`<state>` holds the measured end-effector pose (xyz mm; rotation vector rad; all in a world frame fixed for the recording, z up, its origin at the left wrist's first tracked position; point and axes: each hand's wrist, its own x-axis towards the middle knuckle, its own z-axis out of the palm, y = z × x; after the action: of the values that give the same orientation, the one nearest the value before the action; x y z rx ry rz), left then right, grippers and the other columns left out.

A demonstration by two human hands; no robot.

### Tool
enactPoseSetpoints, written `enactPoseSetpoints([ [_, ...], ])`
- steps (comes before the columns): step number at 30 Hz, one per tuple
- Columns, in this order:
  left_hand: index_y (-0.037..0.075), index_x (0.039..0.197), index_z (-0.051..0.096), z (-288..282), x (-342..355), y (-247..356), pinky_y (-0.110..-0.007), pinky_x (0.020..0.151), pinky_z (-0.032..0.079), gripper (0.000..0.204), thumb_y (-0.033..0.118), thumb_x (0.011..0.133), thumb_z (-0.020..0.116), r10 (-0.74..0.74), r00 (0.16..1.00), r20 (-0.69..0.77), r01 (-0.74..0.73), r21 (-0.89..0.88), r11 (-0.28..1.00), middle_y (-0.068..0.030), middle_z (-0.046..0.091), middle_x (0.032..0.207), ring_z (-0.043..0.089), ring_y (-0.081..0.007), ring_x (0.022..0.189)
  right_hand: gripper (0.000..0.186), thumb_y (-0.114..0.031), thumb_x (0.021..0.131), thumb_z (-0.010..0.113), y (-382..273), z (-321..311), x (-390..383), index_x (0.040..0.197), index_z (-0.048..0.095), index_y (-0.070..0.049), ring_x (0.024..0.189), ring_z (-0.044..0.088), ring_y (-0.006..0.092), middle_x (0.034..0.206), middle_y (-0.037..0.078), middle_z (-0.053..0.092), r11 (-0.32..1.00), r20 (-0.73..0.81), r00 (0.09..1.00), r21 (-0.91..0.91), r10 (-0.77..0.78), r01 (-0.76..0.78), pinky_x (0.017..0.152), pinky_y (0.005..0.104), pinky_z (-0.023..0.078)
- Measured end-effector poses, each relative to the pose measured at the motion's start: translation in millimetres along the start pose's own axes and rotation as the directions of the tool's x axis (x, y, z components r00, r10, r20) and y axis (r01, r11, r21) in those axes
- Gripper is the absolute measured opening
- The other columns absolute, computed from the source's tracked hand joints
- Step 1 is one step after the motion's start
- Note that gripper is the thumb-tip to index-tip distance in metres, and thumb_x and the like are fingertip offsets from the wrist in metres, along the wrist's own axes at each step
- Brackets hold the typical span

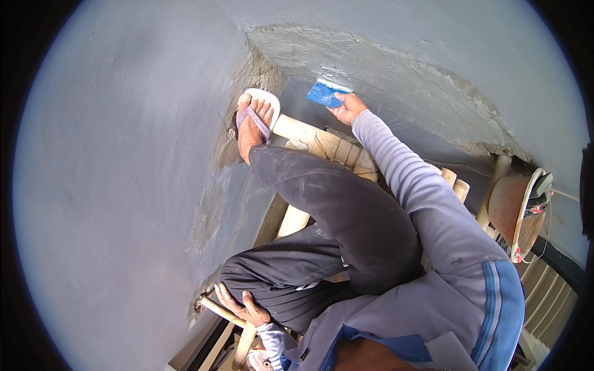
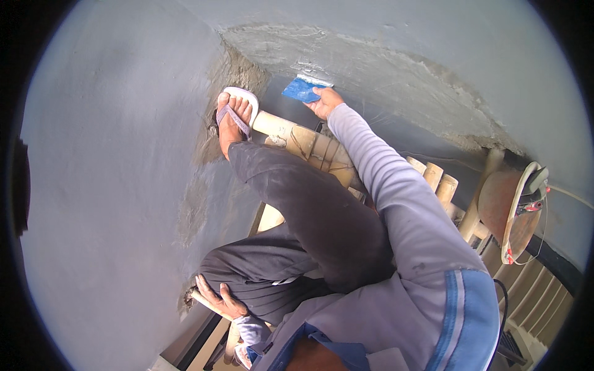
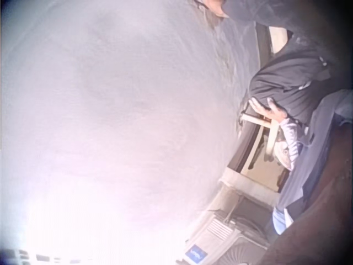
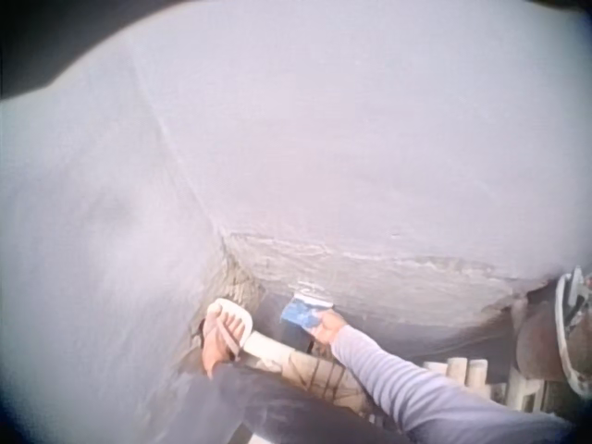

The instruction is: The person applies plaster to a wall using a trowel and a hawk. They repeatedly scoop plaster from a bucket, transfer it to the hawk, and smooth it onto the wall surface while standing on a bamboo scaffold.

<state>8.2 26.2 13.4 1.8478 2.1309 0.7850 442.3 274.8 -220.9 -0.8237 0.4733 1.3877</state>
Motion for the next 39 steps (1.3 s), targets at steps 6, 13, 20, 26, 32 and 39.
enactPoseSetpoints([
  [6,-0.002,0.132,0.042,-0.9,-1.7,-1.1,-0.043,0.110,0.012,0.053,0.018,0.083,0.047,0.006,1.000,0.002,-0.006,0.003,1.000,-0.0195,0.038,0.139,0.030,-0.0319,0.131,0.024,-0.003,0.091,0.047,-10.5,14.1,-26.0,0.114,0.043,0.003,0.101,0.058,0.0268,0.112,0.015,0.055,0.999,-0.014,1.000,0.053,0.010,-0.010,0.089,0.0432,0.047],
  [13,-0.004,0.132,0.040,-0.7,1.1,-0.2,-0.043,0.110,0.009,0.053,0.018,0.085,0.046,0.050,0.999,0.010,-0.050,-0.015,0.999,-0.0200,0.037,0.139,0.030,-0.0317,0.131,0.025,-0.001,0.089,0.050,-26.3,31.3,-67.1,0.114,0.045,0.002,0.101,0.057,0.0253,0.112,0.014,0.055,0.997,0.082,0.994,0.042,-0.067,0.064,0.088,0.0411,0.047],
  [20,-0.004,0.132,0.040,-3.4,-0.6,-0.3,-0.043,0.110,0.012,0.052,0.016,0.084,0.046,0.022,1.000,0.021,-0.022,0.001,1.000,-0.0210,0.037,0.139,0.030,-0.0329,0.131,0.029,-0.001,0.086,0.055,-37.4,36.2,-121.2,0.113,0.046,0.002,0.100,0.058,0.0248,0.109,0.014,0.057,0.992,0.241,0.963,0.077,-0.119,0.104,0.088,0.0391,0.047],
  [26,-0.003,0.132,0.041,1.2,-0.7,-5.2,-0.043,0.110,0.015,0.054,0.012,0.080,0.049,-0.004,1.000,-0.014,0.003,-0.073,0.997,-0.0208,0.034,0.140,0.029,-0.0327,0.132,0.025,-0.005,0.086,0.057,-35.9,20.0,-187.9,0.109,0.052,0.001,0.097,0.060,0.0203,0.104,0.011,0.062,0.985,0.213,0.970,-0.099,-0.118,0.142,0.092,0.0395,0.045],
  [32,-0.002,0.132,0.041,0.1,0.1,-5.3,-0.043,0.110,0.015,0.053,0.013,0.082,0.047,0.015,1.000,-0.009,-0.016,-0.053,0.998,-0.0201,0.035,0.140,0.028,-0.0322,0.132,0.030,0.001,0.088,0.050,6.4,10.7,-77.2,0.117,0.045,0.003,0.106,0.056,0.0274,0.114,0.015,0.056,0.993,0.129,0.991,-0.116,0.039,-0.024,0.095,0.0434,0.044],
  [39,-0.003,0.132,0.041,0.6,-1.0,-3.1,-0.044,0.110,0.014,0.053,0.015,0.082,0.048,-0.007,1.000,-0.009,0.006,-0.031,1.000,-0.0194,0.037,0.139,0.029,-0.0320,0.131,0.027,-0.014,0.090,0.054,27.2,16.5,-20.3,0.114,0.049,-0.004,0.099,0.059,0.0196,0.111,0.009,0.058,0.992,0.292,0.953,-0.113,0.082,-0.051,0.085,0.0395,0.047],
])
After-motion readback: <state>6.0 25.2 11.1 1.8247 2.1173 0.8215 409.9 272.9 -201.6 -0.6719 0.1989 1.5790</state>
